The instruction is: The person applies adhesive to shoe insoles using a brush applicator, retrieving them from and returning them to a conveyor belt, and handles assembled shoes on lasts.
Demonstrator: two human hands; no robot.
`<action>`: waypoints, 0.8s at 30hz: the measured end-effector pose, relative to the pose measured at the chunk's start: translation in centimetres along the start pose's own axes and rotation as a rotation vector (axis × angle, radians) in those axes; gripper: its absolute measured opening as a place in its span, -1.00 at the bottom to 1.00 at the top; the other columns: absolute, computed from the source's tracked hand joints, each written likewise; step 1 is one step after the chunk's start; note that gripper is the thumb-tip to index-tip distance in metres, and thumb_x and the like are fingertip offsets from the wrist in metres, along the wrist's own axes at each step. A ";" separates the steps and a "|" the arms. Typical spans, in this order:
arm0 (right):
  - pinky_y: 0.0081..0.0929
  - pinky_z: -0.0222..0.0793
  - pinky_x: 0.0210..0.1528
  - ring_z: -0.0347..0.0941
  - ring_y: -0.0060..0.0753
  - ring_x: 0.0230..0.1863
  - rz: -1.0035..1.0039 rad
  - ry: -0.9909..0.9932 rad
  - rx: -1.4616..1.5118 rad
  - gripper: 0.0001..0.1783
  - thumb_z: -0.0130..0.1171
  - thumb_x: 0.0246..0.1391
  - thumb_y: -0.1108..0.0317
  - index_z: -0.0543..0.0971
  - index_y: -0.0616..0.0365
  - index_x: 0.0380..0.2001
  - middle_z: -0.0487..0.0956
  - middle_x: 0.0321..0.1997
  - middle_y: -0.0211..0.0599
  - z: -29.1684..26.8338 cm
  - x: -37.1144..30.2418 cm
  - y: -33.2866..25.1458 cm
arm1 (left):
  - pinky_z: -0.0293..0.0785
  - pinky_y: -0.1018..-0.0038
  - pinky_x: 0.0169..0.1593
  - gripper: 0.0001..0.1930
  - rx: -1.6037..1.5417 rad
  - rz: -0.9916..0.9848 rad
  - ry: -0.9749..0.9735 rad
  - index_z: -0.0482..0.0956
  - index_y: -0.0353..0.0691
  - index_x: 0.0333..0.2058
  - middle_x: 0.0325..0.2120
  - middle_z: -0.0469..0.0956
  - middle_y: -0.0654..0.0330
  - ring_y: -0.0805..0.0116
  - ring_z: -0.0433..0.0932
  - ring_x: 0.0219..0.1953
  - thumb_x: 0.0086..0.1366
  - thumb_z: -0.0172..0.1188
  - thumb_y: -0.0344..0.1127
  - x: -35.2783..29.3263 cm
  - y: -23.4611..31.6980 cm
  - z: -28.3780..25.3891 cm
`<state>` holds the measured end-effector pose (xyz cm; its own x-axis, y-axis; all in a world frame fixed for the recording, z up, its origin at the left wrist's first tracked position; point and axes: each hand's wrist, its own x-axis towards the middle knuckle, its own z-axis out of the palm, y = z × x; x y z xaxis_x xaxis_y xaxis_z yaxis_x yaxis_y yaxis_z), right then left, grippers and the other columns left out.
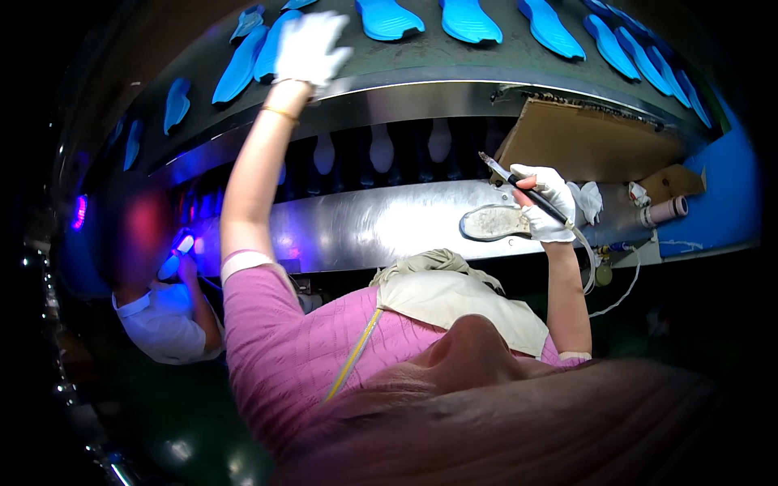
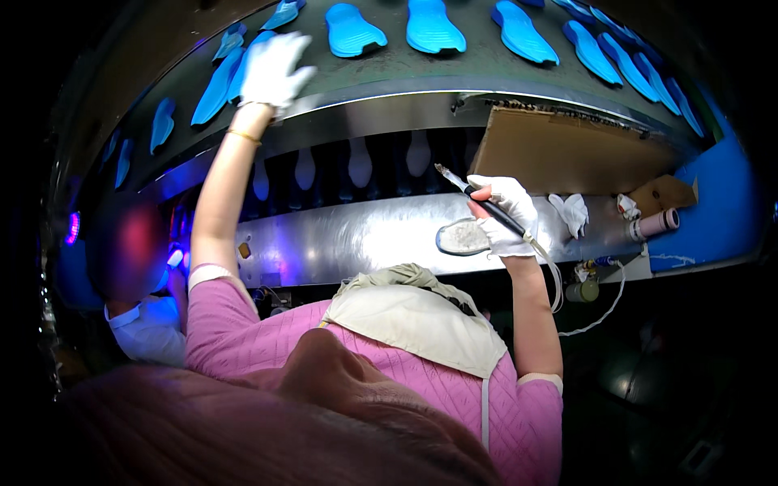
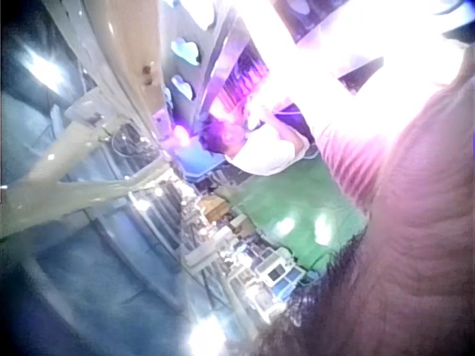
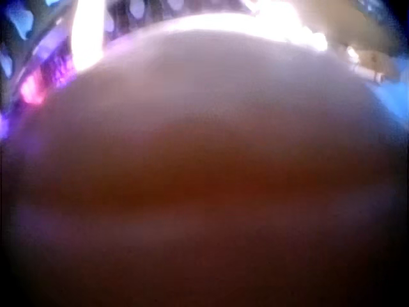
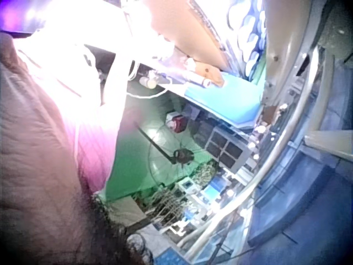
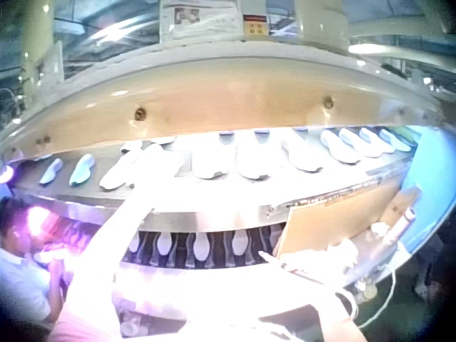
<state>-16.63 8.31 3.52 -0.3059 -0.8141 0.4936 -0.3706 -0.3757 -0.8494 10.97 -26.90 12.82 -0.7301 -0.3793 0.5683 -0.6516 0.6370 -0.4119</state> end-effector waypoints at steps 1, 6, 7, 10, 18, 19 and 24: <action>-0.60 0.41 -0.15 0.50 -0.49 -0.23 -0.062 -0.013 -0.093 -0.74 0.30 -0.18 0.69 0.55 0.20 -0.38 0.56 -0.19 -0.23 0.2 0.2 0.1 | 0.14 0.13 0.19 -0.48 -0.169 0.068 0.047 0.42 -0.07 0.07 0.08 0.41 0.14 0.18 0.37 0.10 0.21 -0.01 0.06 1.6 2.7 1.3; -0.58 0.42 -0.15 0.51 -0.47 -0.24 0.139 -0.051 0.062 -0.77 0.28 -0.16 0.69 0.54 0.19 -0.40 0.56 -0.21 -0.22 1.2 -0.9 -0.1 | 0.26 0.30 0.19 -0.55 -0.447 -0.095 -0.076 0.51 -0.03 0.00 -0.03 0.50 0.09 0.06 0.41 0.03 0.19 0.09 0.02 4.9 10.1 2.2; -0.59 0.41 -0.15 0.51 -0.48 -0.25 0.110 -0.048 0.013 -0.78 0.27 -0.15 0.68 0.54 0.19 -0.40 0.57 -0.22 -0.23 1.0 -1.3 0.3 | 0.26 0.30 0.19 -0.55 -0.450 -0.099 -0.077 0.51 -0.03 0.00 -0.03 0.50 0.09 0.06 0.41 0.03 0.19 0.09 0.02 4.7 10.0 1.8; -0.60 0.41 -0.14 0.51 -0.52 -0.24 0.244 -0.089 0.139 -0.78 0.27 -0.13 0.68 0.55 0.18 -0.39 0.59 -0.24 -0.27 -0.4 -2.6 0.7 | 0.40 0.31 0.00 -0.71 -0.436 -0.107 -0.011 0.61 -0.04 -0.20 -0.22 0.56 0.14 0.12 0.50 -0.15 0.17 0.16 -0.05 3.3 9.1 -2.0; -0.62 0.43 -0.20 0.48 -0.59 -0.35 0.393 0.049 0.107 -0.80 0.24 -0.06 0.66 0.54 0.18 -0.35 0.58 -0.30 -0.32 -6.8 -6.0 3.4 | 0.44 0.35 0.00 -0.68 -1.367 -0.450 0.765 0.48 -0.28 -0.05 -0.15 0.55 0.03 0.20 0.54 -0.13 0.35 -0.01 -0.21 -1.2 9.4 -10.8; -0.62 0.44 -0.20 0.48 -0.59 -0.36 0.441 0.089 0.196 -0.81 0.24 -0.05 0.66 0.54 0.18 -0.35 0.57 -0.31 -0.32 -6.9 -6.0 3.6 | 0.49 0.32 -0.08 -0.74 -1.635 -0.606 0.911 0.49 -0.26 -0.10 -0.19 0.56 0.00 0.16 0.55 -0.16 0.37 -0.03 -0.25 -1.2 9.5 -12.4; -0.64 0.44 -0.28 0.50 -0.57 -0.41 0.414 0.150 0.371 -0.79 0.24 -0.03 0.64 0.48 0.21 -0.31 0.55 -0.40 -0.32 -5.8 -5.7 2.9 | 0.40 0.38 -0.16 -0.62 -2.206 -0.096 0.526 0.41 -0.12 -0.52 -0.10 0.49 -0.09 0.16 0.44 -0.22 0.39 -0.16 -0.05 -3.2 11.3 -10.4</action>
<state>-21.10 14.41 -0.70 -0.4911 -0.8648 0.1042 0.1303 -0.1912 -0.9729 8.05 -11.49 13.74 -0.3789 -0.5277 0.7602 0.7646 0.2844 0.5784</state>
